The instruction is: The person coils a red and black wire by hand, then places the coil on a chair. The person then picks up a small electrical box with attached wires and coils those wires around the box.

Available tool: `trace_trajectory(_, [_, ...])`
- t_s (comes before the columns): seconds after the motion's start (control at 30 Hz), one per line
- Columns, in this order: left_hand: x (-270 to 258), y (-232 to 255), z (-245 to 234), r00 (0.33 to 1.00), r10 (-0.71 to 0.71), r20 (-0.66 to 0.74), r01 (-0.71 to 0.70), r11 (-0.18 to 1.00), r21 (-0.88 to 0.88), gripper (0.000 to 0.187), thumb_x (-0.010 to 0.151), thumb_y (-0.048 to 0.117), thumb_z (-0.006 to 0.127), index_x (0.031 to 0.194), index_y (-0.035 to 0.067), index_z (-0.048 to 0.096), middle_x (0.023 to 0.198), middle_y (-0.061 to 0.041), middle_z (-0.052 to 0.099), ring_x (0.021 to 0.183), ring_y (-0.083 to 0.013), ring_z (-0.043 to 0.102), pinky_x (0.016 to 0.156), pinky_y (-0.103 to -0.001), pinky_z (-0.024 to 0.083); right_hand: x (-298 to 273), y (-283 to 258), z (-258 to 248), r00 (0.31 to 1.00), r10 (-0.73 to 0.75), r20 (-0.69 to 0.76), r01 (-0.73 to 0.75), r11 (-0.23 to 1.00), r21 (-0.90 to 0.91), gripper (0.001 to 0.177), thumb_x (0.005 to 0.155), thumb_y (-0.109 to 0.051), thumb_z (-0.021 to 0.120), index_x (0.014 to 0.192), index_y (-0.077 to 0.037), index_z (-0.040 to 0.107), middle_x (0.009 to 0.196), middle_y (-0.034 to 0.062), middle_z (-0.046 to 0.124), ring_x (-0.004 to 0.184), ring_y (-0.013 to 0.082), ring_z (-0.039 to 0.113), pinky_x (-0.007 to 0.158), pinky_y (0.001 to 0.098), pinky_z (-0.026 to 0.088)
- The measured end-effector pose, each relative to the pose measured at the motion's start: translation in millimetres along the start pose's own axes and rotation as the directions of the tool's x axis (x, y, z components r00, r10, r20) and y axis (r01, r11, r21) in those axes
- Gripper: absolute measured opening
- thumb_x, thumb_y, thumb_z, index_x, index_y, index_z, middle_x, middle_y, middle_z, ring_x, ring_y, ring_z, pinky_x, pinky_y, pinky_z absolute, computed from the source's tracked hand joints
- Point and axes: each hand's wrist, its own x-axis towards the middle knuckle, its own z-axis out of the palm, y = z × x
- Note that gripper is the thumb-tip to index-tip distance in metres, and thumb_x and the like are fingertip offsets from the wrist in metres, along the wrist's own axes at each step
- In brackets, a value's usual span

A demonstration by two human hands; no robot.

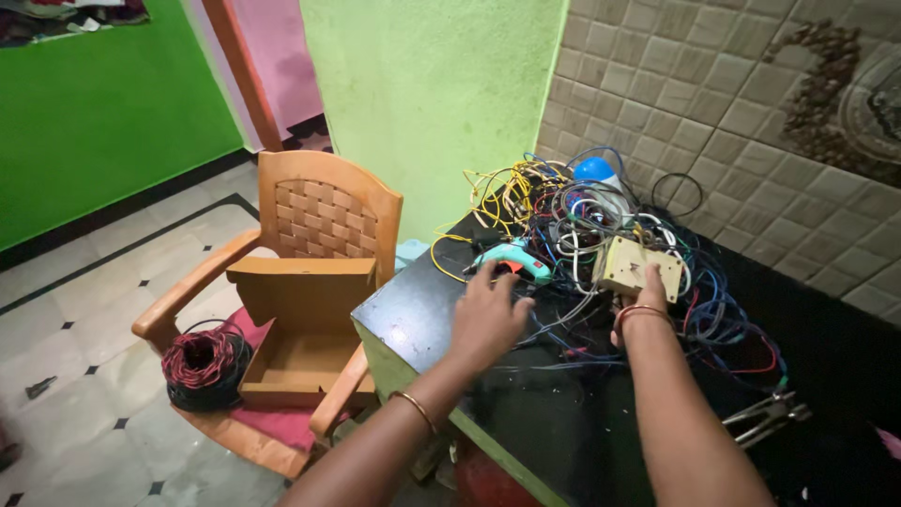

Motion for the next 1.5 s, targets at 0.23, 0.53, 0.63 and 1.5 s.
trace_trajectory(0.23, [-2, 15, 3, 1.0, -0.024, 0.005, 0.024, 0.994, -0.104, 0.047, 0.089, 0.039, 0.068, 0.127, 0.01, 0.065, 0.151, -0.02, 0.045, 0.136, -0.0412, 0.046, 0.107, -0.052, 0.042, -90, -27, 15, 0.981, 0.141, -0.135, -0.142, 0.99, -0.005, 0.074, 0.075, -0.081, 0.053, 0.132, -0.035, 0.064, 0.137, -0.01, 0.067, 0.132, 0.021, 0.056, 0.109, 0.0709, 0.023])
trace_trajectory(0.53, [11, 21, 30, 0.999, -0.04, -0.005, 0.037, 0.949, -0.313, 0.049, 0.091, 0.041, 0.066, 0.123, 0.004, 0.068, 0.138, -0.024, 0.056, 0.13, -0.0404, 0.053, 0.11, -0.045, 0.043, 31, -22, 12, 0.962, -0.148, 0.227, 0.091, 0.965, 0.247, 0.062, 0.078, -0.043, 0.068, 0.135, -0.021, 0.061, 0.13, 0.0043, 0.068, 0.121, 0.0302, 0.064, 0.101, 0.0594, 0.044])
trace_trajectory(0.63, [33, 15, 52, 0.99, -0.136, 0.041, 0.142, 0.922, -0.359, 0.053, 0.09, 0.046, 0.065, 0.122, 0.005, 0.069, 0.131, -0.025, 0.06, 0.125, -0.039, 0.056, 0.107, -0.044, 0.045, 31, -30, 11, 0.857, -0.359, 0.369, 0.174, 0.876, 0.449, 0.06, 0.078, -0.026, 0.071, 0.136, -0.014, 0.061, 0.127, 0.0099, 0.07, 0.116, 0.035, 0.069, 0.1, 0.0563, 0.053])
trace_trajectory(1.5, [45, 97, 50, 0.911, -0.345, 0.225, 0.226, -0.037, -0.973, 0.048, 0.075, 0.033, 0.08, 0.111, 0.007, 0.063, 0.101, -0.009, 0.068, 0.092, -0.0241, 0.069, 0.068, -0.043, 0.06, -226, 0, -2, 0.847, -0.422, 0.323, 0.215, 0.828, 0.518, 0.058, 0.088, -0.066, 0.059, 0.112, -0.016, 0.074, 0.093, -0.0015, 0.07, 0.069, 0.0134, 0.051, 0.058, 0.03, 0.04])
